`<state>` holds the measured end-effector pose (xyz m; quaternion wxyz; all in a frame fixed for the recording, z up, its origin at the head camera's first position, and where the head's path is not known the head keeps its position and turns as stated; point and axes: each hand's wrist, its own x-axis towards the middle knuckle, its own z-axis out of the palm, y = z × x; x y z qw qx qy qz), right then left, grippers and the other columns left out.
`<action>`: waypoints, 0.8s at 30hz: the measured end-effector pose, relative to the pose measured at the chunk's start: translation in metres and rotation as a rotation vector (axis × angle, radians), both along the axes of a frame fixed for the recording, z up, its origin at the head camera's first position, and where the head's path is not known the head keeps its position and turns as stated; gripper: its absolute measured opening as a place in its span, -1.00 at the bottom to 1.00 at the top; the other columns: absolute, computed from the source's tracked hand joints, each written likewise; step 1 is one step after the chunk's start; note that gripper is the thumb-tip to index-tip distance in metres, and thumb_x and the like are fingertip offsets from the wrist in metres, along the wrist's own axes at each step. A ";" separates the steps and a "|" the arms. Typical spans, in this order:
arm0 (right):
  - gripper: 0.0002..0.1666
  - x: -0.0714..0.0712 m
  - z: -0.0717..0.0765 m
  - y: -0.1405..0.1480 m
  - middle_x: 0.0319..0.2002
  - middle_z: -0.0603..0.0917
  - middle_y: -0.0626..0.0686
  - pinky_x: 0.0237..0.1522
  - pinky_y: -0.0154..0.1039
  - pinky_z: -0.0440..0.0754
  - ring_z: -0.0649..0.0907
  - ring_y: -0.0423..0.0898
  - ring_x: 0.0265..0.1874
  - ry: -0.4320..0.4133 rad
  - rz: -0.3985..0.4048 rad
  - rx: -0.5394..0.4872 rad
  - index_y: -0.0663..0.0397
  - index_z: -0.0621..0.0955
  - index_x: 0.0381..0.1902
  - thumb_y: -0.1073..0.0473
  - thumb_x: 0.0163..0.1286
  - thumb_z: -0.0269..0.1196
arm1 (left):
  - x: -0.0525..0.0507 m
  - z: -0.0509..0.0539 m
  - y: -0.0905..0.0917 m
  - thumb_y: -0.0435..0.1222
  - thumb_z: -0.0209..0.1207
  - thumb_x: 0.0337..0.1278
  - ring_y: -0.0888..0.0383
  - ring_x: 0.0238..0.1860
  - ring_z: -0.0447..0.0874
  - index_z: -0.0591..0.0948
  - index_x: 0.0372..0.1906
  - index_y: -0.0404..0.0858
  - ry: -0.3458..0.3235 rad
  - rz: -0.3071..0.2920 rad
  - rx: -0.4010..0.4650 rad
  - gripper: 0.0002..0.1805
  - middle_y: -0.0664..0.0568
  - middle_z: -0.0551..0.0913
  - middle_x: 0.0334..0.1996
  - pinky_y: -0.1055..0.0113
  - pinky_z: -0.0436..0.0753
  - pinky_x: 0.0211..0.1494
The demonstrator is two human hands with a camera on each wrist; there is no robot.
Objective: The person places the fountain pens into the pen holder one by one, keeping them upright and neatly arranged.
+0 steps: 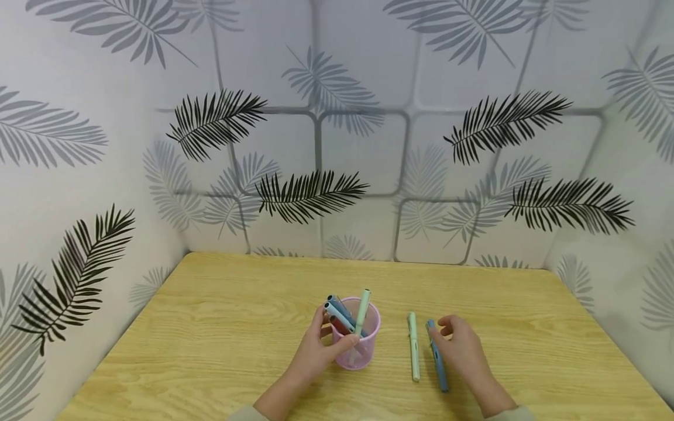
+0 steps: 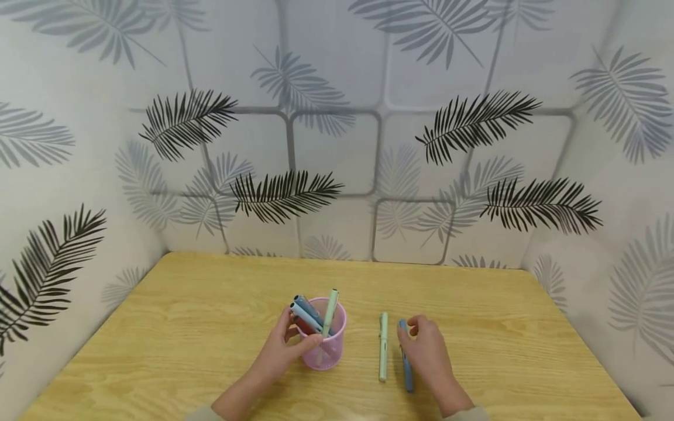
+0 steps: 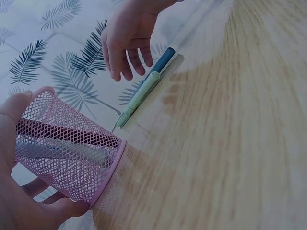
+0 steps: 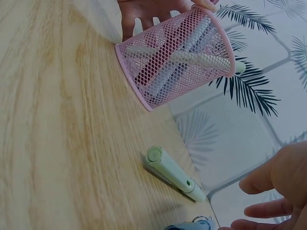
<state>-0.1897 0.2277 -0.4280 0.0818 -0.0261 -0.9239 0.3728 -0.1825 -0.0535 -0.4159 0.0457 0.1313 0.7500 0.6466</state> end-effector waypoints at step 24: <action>-0.51 -0.007 -0.010 -0.002 -0.43 0.58 0.18 -0.59 -0.24 0.46 0.49 -0.11 -0.60 -0.164 0.075 0.126 0.54 0.40 -0.15 0.12 0.29 0.20 | -0.020 -0.036 0.001 0.01 0.30 -0.01 -0.11 0.15 0.36 0.19 0.31 0.09 0.012 0.021 -0.034 -0.22 -0.08 0.35 0.13 0.00 0.51 0.02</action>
